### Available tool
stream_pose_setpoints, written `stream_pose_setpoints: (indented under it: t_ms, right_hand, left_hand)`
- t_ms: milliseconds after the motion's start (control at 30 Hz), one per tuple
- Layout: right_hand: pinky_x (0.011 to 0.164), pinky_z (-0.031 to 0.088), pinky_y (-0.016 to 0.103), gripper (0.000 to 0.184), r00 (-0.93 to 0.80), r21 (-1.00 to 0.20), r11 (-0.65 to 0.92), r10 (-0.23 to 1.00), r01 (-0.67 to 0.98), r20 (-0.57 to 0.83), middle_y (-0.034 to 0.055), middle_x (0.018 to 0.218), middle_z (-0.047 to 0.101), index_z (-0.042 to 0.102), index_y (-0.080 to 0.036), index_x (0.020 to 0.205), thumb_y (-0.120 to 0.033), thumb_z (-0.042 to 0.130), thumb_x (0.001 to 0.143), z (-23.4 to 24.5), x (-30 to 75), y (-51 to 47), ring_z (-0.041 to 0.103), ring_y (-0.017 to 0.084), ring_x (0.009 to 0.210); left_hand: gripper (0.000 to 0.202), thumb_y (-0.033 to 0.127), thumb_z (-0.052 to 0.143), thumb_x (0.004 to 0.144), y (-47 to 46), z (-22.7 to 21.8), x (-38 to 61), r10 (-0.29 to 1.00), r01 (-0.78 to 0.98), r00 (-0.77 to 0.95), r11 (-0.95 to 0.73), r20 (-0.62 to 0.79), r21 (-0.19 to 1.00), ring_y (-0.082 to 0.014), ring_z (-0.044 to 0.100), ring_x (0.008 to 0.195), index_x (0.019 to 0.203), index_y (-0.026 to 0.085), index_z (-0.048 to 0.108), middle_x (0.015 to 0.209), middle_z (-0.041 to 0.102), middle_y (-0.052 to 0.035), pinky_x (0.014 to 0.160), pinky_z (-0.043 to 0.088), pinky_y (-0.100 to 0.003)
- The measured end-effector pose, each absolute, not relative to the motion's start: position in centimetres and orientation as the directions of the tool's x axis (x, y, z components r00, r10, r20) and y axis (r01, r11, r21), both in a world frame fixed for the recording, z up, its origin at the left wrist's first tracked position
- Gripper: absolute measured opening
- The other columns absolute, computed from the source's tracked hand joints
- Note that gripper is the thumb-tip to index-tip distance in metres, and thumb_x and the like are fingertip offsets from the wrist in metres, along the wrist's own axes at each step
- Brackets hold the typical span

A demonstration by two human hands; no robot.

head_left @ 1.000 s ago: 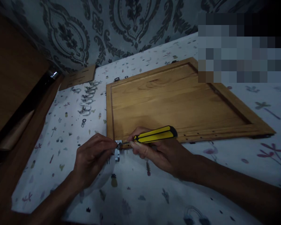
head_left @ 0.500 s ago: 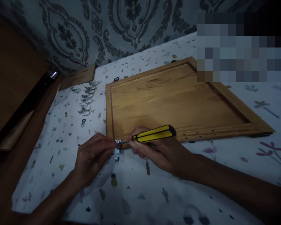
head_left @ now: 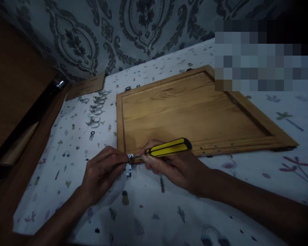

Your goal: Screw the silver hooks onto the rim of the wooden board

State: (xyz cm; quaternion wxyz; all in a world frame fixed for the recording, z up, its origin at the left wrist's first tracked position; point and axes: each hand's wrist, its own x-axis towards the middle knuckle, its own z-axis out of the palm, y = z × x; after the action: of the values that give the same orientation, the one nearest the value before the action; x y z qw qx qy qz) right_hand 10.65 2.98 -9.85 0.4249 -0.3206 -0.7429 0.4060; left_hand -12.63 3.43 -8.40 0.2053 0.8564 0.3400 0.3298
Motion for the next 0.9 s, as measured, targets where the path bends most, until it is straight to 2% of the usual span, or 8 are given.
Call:
stream_pose_setpoints:
  t_ms: [167, 300, 400, 533, 633, 767, 900]
  right_hand:
    - [0.063, 0.048, 0.023, 0.020, -0.443, -0.863, 0.490, 0.806, 0.127, 0.393, 0.0007, 0.079, 0.060, 0.060, -0.017, 0.094, -0.027, 0.045, 0.103, -9.87, 10.71, 2.96, 0.057, 0.011, 0.066]
    - [0.062, 0.047, 0.023, 0.022, -0.438, -0.864, 0.491, 0.804, 0.107, 0.402, 0.0004, 0.078, 0.059, 0.059, -0.018, 0.093, -0.031, 0.045, 0.104, -9.79, 10.62, 3.03, 0.056, 0.011, 0.065]
    - [0.063, 0.048, 0.024, 0.025, -0.428, -0.865, 0.491, 0.807, 0.104, 0.407, 0.0002, 0.077, 0.060, 0.059, -0.018, 0.093, -0.035, 0.045, 0.104, -9.80, 10.57, 3.08, 0.057, 0.011, 0.066]
    - [0.064, 0.048, 0.023, 0.028, -0.428, -0.869, 0.482, 0.812, 0.109, 0.397, 0.0000, 0.075, 0.060, 0.060, -0.017, 0.094, -0.038, 0.044, 0.105, -9.92, 10.55, 3.10, 0.058, 0.011, 0.066]
    - [0.064, 0.048, 0.024, 0.030, -0.424, -0.865, 0.489, 0.810, 0.107, 0.405, 0.0006, 0.076, 0.060, 0.060, -0.017, 0.093, -0.039, 0.043, 0.105, -9.94, 10.52, 3.09, 0.059, 0.012, 0.069]
    - [0.064, 0.049, 0.024, 0.029, -0.425, -0.862, 0.489, 0.814, 0.134, 0.396, 0.0010, 0.075, 0.060, 0.060, -0.017, 0.092, -0.037, 0.042, 0.105, -9.77, 10.53, 3.07, 0.060, 0.012, 0.070]
    - [0.065, 0.050, 0.025, 0.031, -0.430, -0.856, 0.498, 0.808, 0.136, 0.402, 0.0017, 0.077, 0.061, 0.060, -0.017, 0.092, -0.037, 0.041, 0.106, -9.65, 10.56, 3.05, 0.061, 0.013, 0.070]
  left_hand:
    - [0.014, 0.009, 0.068, 0.089, 3.43, -7.94, -12.75, 0.737, 0.419, 0.536, -0.655, 0.411, 0.628, -0.0159, 0.068, 0.075, 0.099, 0.018, 0.073, 0.084, 0.074, -0.0065, 0.066, 0.057, -0.025]
    - [0.013, 0.009, 0.065, 0.091, 3.62, -7.65, -12.92, 0.783, 0.448, 0.494, -0.602, 0.378, 0.661, -0.0152, 0.067, 0.072, 0.096, 0.018, 0.073, 0.081, 0.073, -0.0058, 0.064, 0.056, -0.024]
    - [0.024, 0.004, 0.058, 0.093, 3.87, -7.80, -13.08, 0.753, 0.447, 0.509, -0.645, 0.416, 0.620, -0.0150, 0.068, 0.081, 0.105, 0.019, 0.073, 0.090, 0.073, -0.0068, 0.069, 0.056, -0.024]
    - [0.036, 0.003, 0.049, 0.096, 4.15, -8.37, -13.38, 0.653, 0.414, 0.615, -0.744, 0.441, 0.525, -0.0164, 0.066, 0.093, 0.120, 0.020, 0.069, 0.104, 0.070, -0.0098, 0.074, 0.056, -0.027]
    - [0.034, 0.004, 0.052, 0.095, 4.23, -8.59, -13.54, 0.614, 0.406, 0.645, -0.779, 0.454, 0.477, -0.0165, 0.064, 0.094, 0.120, 0.019, 0.069, 0.104, 0.069, -0.0090, 0.077, 0.056, -0.028]
    - [0.035, -0.001, 0.050, 0.094, 4.23, -8.51, -13.61, 0.632, 0.438, 0.637, -0.768, 0.442, 0.467, -0.0144, 0.064, 0.091, 0.117, 0.018, 0.069, 0.104, 0.068, -0.0076, 0.075, 0.056, -0.025]
    - [0.036, 0.000, 0.050, 0.094, 4.23, -8.52, -13.59, 0.626, 0.441, 0.639, -0.774, 0.447, 0.454, -0.0150, 0.064, 0.092, 0.118, 0.019, 0.068, 0.103, 0.068, -0.0074, 0.075, 0.057, -0.027]
